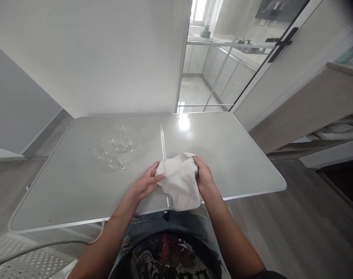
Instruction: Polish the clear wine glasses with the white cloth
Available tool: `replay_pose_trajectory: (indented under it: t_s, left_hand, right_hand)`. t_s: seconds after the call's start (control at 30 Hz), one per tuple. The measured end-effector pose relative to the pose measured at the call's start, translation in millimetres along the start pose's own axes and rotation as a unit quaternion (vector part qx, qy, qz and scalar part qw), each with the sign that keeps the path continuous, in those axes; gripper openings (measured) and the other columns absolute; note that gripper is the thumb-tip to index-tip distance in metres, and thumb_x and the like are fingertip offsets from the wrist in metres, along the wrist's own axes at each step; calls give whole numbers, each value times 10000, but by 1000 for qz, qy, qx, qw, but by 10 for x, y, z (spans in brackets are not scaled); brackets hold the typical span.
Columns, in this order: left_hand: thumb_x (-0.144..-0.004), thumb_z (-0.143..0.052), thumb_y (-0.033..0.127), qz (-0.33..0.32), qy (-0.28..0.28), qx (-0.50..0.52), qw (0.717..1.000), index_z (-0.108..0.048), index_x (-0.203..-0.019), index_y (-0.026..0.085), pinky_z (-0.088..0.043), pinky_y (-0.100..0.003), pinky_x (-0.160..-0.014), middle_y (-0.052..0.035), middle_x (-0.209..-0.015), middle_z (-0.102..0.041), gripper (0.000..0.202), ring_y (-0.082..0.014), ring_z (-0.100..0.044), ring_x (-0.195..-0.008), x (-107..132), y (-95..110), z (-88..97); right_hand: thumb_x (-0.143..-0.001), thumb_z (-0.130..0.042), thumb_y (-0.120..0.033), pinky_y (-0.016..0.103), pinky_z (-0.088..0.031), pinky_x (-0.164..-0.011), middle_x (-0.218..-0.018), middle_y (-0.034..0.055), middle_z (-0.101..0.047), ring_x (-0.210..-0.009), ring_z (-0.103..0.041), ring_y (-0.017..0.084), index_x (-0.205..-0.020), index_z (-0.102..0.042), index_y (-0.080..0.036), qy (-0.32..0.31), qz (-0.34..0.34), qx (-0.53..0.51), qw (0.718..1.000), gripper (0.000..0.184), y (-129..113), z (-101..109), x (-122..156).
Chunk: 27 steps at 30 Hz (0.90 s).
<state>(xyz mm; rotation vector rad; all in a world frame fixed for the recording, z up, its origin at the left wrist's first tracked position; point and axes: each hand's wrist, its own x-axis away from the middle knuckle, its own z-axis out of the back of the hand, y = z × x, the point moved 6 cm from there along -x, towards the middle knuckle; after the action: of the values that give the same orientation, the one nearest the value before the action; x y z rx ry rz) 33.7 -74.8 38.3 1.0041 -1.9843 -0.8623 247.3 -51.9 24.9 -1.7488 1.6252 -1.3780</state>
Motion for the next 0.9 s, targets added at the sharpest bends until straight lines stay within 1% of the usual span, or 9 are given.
replay_pose_trajectory:
  t_s: [0.17, 0.27, 0.4, 0.5, 0.57, 0.67, 0.73, 0.8, 0.9]
  left_hand:
    - [-763, -812, 491, -42, 180, -27, 982, -418, -1437, 321, -467, -181, -579, -3, -915, -645, 799, -116, -591, -683, -8, -61, 182]
    - [-827, -719, 579, -69, 157, -55, 984, -474, -1413, 329, -475, -201, -612, -15, -938, -645, 683, -131, -600, -731, -16, 5, 155]
    - [-732, -839, 465, -103, 99, -218, 965, -709, -1180, 228, -499, -246, -728, -77, -1136, -663, 523, -199, -630, -922, 43, 158, 48]
    - [-703, -864, 360, -139, 118, -389, 903, -725, -1222, 273, -513, -299, -815, -69, -1137, -660, 544, -231, -627, -979, 67, 273, 56]
    - [-743, -820, 300, -173, 138, -494, 841, -772, -1122, 284, -518, -320, -805, -55, -1009, -638, 383, -217, -617, -904, 22, 316, 89]
    - [-806, -726, 233, -251, 180, -594, 743, -806, -850, 246, -513, -380, -869, -83, -993, -585, 92, -241, -591, -954, -98, 355, 148]
    - [-827, -689, 212, -301, 205, -613, 701, -788, -808, 225, -472, -430, -990, -118, -1193, -574, 101, -287, -551, -1150, -173, 372, 169]
    - [-854, -655, 219, -317, 204, -604, 702, -768, -839, 211, -449, -421, -1034, -115, -1299, -580, 114, -284, -541, -1217, -248, 354, 153]
    - [-904, -609, 322, -257, 218, -540, 771, -727, -805, 189, -505, -341, -861, -63, -918, -695, 204, -209, -637, -872, -342, 231, 98]
  right_hand:
    - [-739, -803, -449, 246, -492, -658, -828, -22, -663, -731, -604, 148, -1181, -642, -246, -1, 39, 61, 997, 512, -132, 157, -17]
    - [-783, -758, -486, 254, -482, -643, -797, -28, -643, -675, -576, 141, -1365, -572, -287, -43, 50, 118, 991, 642, -168, 133, -8]
    - [-817, -716, -515, 281, -498, -735, -977, 33, -685, -849, -622, 185, -1124, -722, -236, -121, 105, 216, 963, 415, -278, 52, 111]
    - [-723, -827, -399, 340, -508, -865, -1187, 54, -679, -1049, -627, 254, -1229, -686, -270, -199, 177, 372, 889, 542, -359, -11, 247]
    - [-750, -805, -321, 376, -506, -892, -1142, 55, -692, -1018, -638, 258, -1227, -694, -290, -229, 212, 476, 822, 490, -343, -21, 247]
    - [-841, -713, -293, 416, -503, -892, -1043, 87, -670, -942, -619, 251, -900, -778, -248, -204, 278, 566, 749, 99, -318, 11, 57]
    - [-830, -737, -336, 456, -479, -957, -1186, 119, -624, -1087, -564, 292, -729, -753, -229, -174, 345, 579, 718, 148, -336, -1, -89]
    - [-811, -755, -358, 472, -442, -1021, -1309, 114, -580, -1214, -496, 317, -675, -720, -224, -151, 404, 556, 711, 194, -357, -63, -164]
    - [-865, -666, -320, 411, -471, -919, -1042, 103, -650, -990, -577, 258, -675, -663, -224, -62, 409, 493, 766, 212, -324, -181, -129]
